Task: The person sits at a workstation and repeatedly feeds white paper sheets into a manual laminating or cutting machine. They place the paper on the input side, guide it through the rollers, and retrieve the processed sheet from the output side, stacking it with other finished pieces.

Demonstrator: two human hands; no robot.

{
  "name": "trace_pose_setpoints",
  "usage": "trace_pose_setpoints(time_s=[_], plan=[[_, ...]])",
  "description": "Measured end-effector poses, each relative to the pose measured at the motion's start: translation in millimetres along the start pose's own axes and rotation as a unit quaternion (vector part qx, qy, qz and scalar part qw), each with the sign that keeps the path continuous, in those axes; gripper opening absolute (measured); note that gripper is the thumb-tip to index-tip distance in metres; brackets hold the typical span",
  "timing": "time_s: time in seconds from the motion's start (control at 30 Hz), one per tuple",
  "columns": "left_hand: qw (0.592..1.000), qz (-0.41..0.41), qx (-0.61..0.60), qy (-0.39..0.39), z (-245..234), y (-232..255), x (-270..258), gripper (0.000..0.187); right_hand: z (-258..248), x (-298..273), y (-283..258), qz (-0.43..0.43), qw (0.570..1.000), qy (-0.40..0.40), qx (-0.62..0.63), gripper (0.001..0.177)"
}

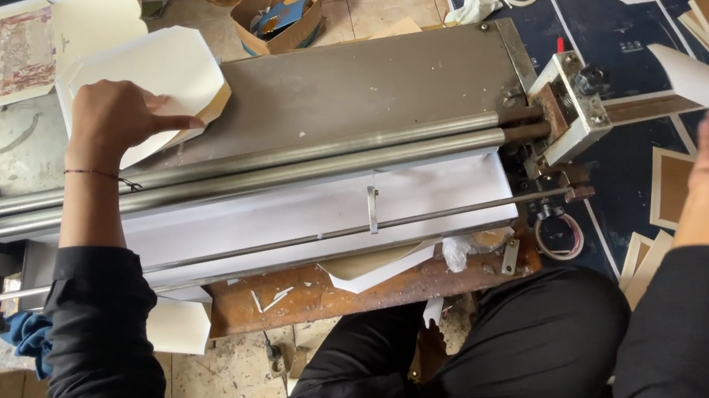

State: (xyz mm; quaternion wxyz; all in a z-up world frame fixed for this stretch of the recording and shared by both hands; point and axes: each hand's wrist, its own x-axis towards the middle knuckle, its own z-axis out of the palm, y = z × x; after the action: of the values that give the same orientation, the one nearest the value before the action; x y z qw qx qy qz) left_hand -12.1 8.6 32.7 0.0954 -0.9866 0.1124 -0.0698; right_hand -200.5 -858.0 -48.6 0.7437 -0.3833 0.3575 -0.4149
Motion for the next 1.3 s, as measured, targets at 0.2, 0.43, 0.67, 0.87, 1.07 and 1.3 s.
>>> trace_pose_setpoints(time_s=[0.2, 0.43, 0.67, 0.87, 1.07, 1.3], plan=[[1.000, 0.003, 0.013, 0.017, 6.9, -2.7, -4.7, 0.096, -17.4, 2.7, 85.9, 0.076, 0.990, -0.060, -0.103, 0.045], [0.999, -0.026, 0.028, -0.036, 4.0, -0.7, 1.8, 0.081, -10.8, -102.7, 67.6, -0.093, 0.930, -0.240, -0.264, 0.045], [0.994, -0.066, -0.077, -0.042, -13.4, 9.0, -8.8, 0.067, -0.8, -219.4, 41.4, -0.324, 0.817, -0.252, -0.406, 0.042], [0.999, -0.003, 0.041, -0.023, 21.2, -8.6, -8.5, 0.042, -22.8, -248.8, 46.1, -0.380, 0.793, -0.238, -0.412, 0.044], [0.997, -0.030, 0.018, -0.062, 5.8, 15.3, -3.5, 0.032, -45.3, -254.4, 54.4, -0.354, 0.803, -0.228, -0.421, 0.045], [0.987, 0.005, -0.025, 0.156, 15.6, 139.8, 51.3, 0.027, -47.8, -256.2, 58.8, -0.349, 0.792, -0.246, -0.437, 0.043]])
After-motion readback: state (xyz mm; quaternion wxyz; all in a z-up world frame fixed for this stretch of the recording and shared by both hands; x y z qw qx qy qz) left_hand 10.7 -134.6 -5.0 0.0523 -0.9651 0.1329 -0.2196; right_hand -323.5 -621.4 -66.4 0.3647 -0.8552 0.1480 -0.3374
